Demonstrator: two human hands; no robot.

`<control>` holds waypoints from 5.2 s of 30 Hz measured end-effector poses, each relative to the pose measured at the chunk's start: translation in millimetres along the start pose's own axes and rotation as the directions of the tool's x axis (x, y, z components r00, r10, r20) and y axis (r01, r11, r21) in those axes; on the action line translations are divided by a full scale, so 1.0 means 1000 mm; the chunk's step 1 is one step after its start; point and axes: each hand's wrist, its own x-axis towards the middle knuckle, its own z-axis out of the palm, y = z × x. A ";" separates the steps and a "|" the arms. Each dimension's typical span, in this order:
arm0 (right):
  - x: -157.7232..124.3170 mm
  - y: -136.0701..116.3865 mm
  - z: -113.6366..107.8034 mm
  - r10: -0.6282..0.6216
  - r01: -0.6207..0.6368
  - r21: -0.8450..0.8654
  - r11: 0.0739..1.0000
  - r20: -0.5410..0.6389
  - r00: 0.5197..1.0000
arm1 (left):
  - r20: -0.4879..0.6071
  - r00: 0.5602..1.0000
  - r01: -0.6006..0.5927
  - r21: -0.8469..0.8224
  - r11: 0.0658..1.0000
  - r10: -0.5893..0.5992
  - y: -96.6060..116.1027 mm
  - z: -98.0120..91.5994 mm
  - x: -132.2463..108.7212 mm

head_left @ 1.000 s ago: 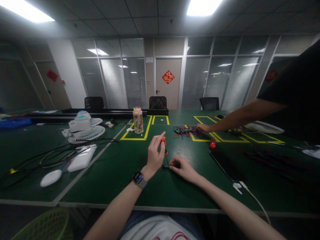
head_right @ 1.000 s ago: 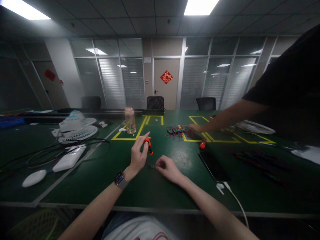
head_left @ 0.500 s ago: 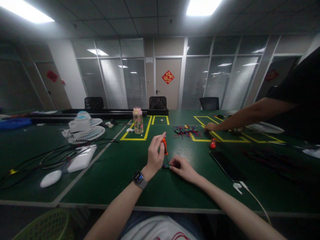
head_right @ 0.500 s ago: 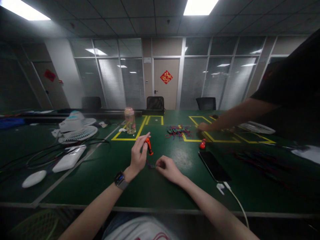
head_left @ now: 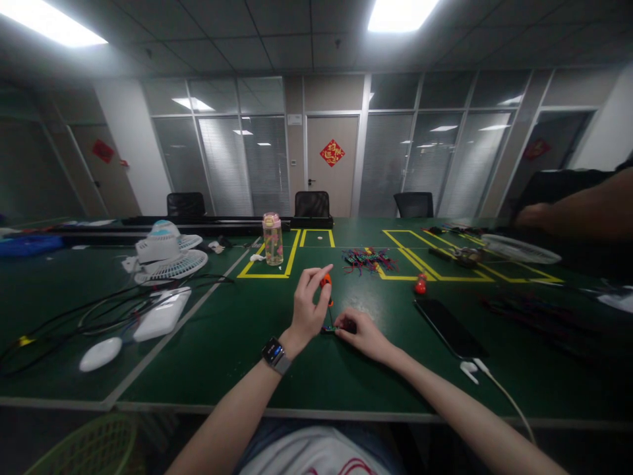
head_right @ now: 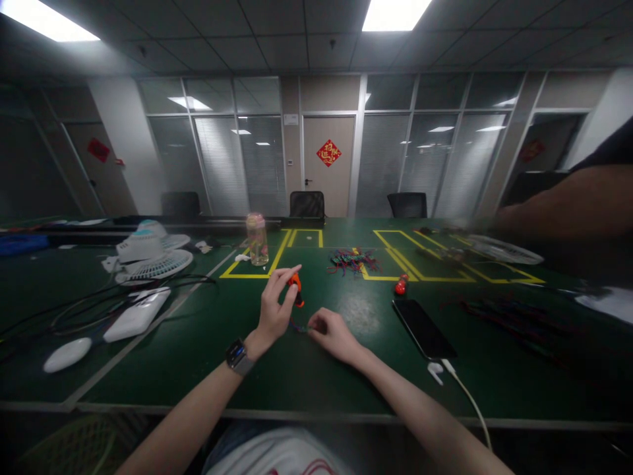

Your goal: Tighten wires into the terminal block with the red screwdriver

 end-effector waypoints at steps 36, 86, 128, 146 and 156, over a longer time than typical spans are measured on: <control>0.000 0.001 0.000 -0.006 0.006 0.013 1.000 -0.001 1.000 | 0.016 1.000 0.012 -0.014 1.000 -0.012 0.001 -0.001 0.001; -0.001 -0.004 -0.002 -0.003 0.003 0.006 1.000 0.002 1.000 | -0.010 1.000 0.016 -0.043 0.999 -0.017 0.000 0.000 0.000; -0.001 -0.002 -0.001 -0.006 0.006 0.011 1.000 0.004 1.000 | -0.005 1.000 0.012 -0.005 1.000 -0.012 0.000 0.000 0.001; 0.000 -0.003 -0.001 -0.008 0.008 -0.006 1.000 0.010 1.000 | 0.008 1.000 0.018 -0.016 1.000 -0.018 0.000 0.000 0.001; 0.000 -0.004 -0.001 -0.004 0.004 0.004 1.000 -0.002 1.000 | -0.044 0.999 -0.015 0.021 1.000 0.016 -0.002 0.002 0.001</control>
